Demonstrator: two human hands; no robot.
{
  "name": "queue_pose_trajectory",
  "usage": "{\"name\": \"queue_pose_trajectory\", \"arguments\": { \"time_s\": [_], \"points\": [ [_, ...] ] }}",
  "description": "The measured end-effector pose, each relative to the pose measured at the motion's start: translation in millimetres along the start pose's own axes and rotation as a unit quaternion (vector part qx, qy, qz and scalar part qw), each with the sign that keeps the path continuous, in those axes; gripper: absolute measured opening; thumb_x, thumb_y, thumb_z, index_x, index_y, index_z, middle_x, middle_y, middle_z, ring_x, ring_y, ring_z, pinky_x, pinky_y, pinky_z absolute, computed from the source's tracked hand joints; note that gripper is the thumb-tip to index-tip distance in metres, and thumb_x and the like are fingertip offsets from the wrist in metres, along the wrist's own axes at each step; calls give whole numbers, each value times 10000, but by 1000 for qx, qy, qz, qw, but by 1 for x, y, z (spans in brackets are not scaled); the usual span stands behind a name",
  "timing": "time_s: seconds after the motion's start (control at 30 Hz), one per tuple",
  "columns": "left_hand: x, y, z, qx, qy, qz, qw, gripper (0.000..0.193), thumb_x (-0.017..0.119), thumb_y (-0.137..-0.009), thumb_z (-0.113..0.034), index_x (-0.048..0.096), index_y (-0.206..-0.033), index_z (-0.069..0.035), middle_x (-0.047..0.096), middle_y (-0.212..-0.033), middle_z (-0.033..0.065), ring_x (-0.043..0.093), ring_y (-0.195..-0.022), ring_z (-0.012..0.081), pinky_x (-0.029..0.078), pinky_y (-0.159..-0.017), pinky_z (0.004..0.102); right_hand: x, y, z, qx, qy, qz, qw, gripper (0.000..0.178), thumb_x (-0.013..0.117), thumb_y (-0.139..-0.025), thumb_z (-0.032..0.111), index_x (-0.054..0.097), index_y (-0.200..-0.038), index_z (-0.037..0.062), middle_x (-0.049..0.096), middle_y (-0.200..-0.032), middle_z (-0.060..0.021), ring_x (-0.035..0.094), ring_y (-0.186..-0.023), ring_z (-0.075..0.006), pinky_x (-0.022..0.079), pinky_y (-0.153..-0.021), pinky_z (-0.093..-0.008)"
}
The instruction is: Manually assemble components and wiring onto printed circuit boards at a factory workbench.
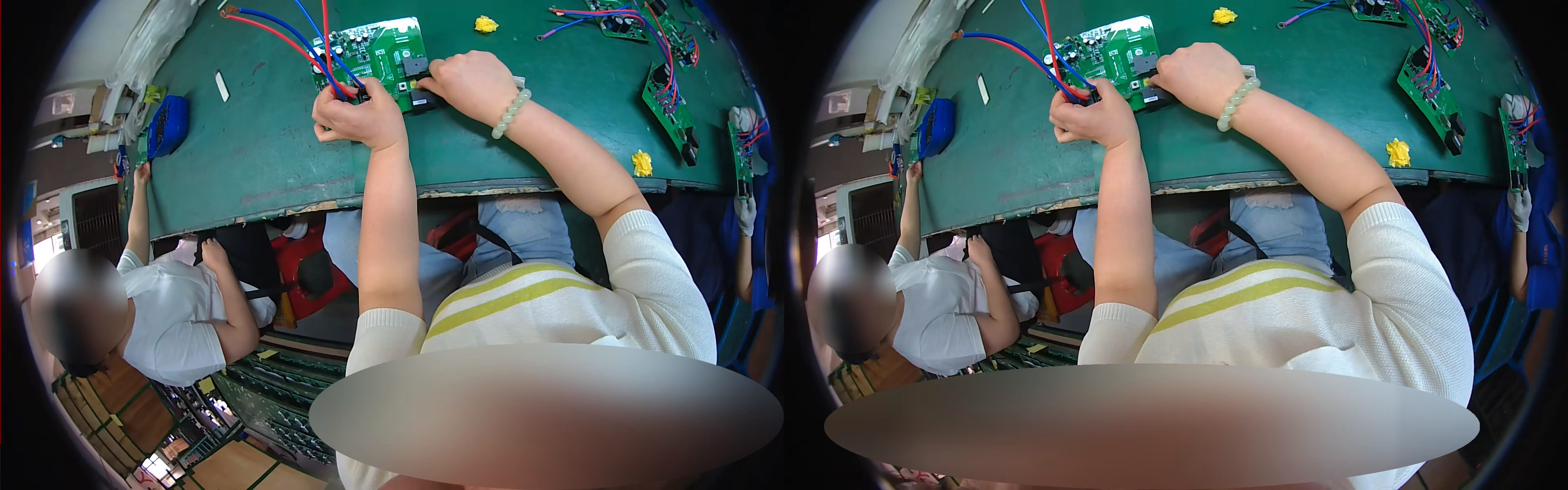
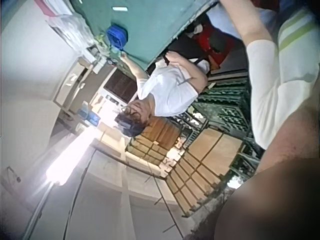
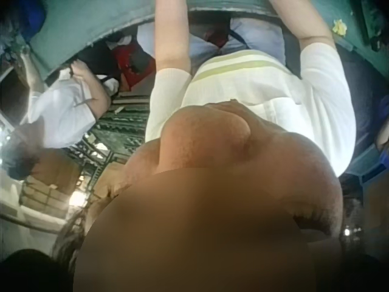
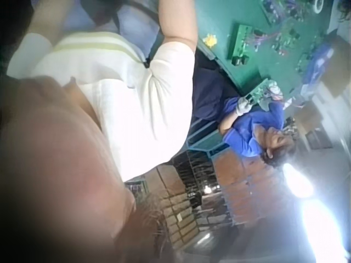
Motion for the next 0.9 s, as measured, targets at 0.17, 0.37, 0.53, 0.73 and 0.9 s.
{"name": "queue_pose_trajectory", "arguments": {
  "time_s": [0.17, 0.37, 0.53, 0.73, 0.9],
  "points": [
    [-4, -2, -4, 47, 19, -31, 998, 341, 639, -691, -94, 445, -970, -61, 498, -760, -11, 493, -939, 234, 249, -877, 446, 4, 1, -4, 34, -17, -10, 999, 416, 598, -845, 438, 633, -663, 66, 610, -582, -118, 629, -577, -292, 499, -528, -392],
    [-2, 0, -1, 38, 46, -26, 998, 339, 649, -714, -103, 438, -976, -57, 504, -740, -17, 478, -956, 231, 242, -878, 437, -3, -2, -13, 62, -111, 58, 990, 436, 621, -791, 479, 684, -689, 61, 623, -618, -128, 634, -603, -291, 510, -569, -375],
    [-2, -2, -1, 24, 41, 0, 999, 357, 662, -728, -119, 439, -999, -54, 508, -730, -20, 461, -974, 226, 234, -879, 430, -7, -6, -53, 82, -221, -42, 971, 540, 620, -784, 545, 639, -624, 30, 551, -536, -132, 554, -508, -282, 445, -515, -372],
    [-1, -1, 3, 35, 32, -2, 999, 367, 665, -736, -133, 443, -1016, -49, 516, -717, -22, 459, -982, 229, 234, -881, 432, -9, 3, -35, 45, -137, 47, 988, 437, 532, -881, 461, 654, -753, 61, 639, -704, -148, 632, -703, -324, 495, -635, -428],
    [-1, -2, -2, 39, 31, -1, 999, 375, 664, -734, -137, 445, -1023, -40, 525, -715, -19, 448, -1004, 233, 237, -872, 435, 6, 7, -3, 27, -11, 0, 1000, 333, 537, -895, 338, 652, -776, 49, 655, -686, -141, 654, -647, -315, 523, -583, -416]
  ]
}}
Point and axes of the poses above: each hand's wrist, its own y-axis away from the middle knuckle, its own x-axis out of the palm, z = x × y, the point moved 2 cm from there along -y, towards the middle knuckle
